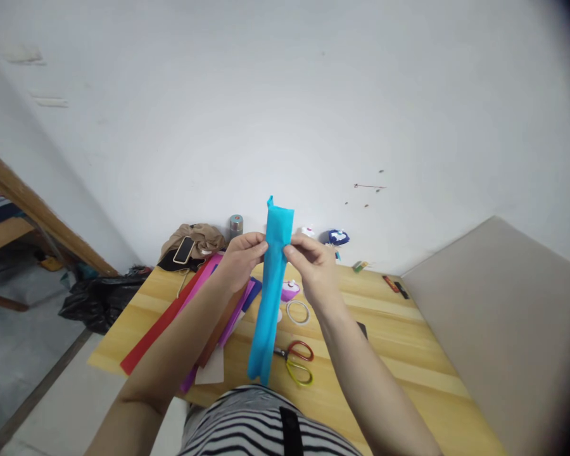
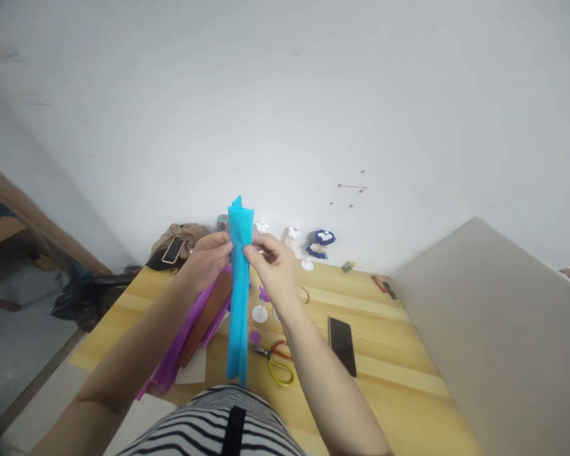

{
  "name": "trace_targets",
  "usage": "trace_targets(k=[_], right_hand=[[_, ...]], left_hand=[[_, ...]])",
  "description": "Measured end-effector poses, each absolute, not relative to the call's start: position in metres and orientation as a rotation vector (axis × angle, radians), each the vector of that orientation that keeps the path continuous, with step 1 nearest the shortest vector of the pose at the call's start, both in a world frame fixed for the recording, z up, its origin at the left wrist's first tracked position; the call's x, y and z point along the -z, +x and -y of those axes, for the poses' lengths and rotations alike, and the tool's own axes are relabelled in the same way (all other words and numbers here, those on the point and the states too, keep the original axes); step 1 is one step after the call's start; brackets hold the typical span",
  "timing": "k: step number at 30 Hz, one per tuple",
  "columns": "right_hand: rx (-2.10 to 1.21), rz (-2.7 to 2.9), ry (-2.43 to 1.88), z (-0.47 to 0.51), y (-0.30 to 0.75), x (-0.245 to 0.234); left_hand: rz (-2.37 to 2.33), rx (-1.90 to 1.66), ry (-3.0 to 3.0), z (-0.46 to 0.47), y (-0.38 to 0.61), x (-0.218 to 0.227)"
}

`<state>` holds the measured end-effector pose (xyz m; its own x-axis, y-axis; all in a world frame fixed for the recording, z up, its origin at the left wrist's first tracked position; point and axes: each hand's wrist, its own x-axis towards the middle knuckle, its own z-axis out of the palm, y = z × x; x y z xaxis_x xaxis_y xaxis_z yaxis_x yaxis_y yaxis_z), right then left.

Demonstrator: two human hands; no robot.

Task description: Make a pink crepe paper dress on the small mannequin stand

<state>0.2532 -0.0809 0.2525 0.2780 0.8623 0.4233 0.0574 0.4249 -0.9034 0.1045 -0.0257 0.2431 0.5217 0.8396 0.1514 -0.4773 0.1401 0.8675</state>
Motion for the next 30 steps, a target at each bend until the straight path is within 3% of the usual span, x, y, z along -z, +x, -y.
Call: trace_targets(k=[5, 30], right_hand=[[-0.544, 1.163, -1.082, 0.079, 0.250, -0.250], [-0.635, 1.099, -1.081, 0.080, 0.251, -0.245]], left_hand=[[-0.428, -1.025, 1.037, 0.030, 0.109, -0.242], [-0.471, -1.004, 1.058, 0.026, 0.117, -0.242]])
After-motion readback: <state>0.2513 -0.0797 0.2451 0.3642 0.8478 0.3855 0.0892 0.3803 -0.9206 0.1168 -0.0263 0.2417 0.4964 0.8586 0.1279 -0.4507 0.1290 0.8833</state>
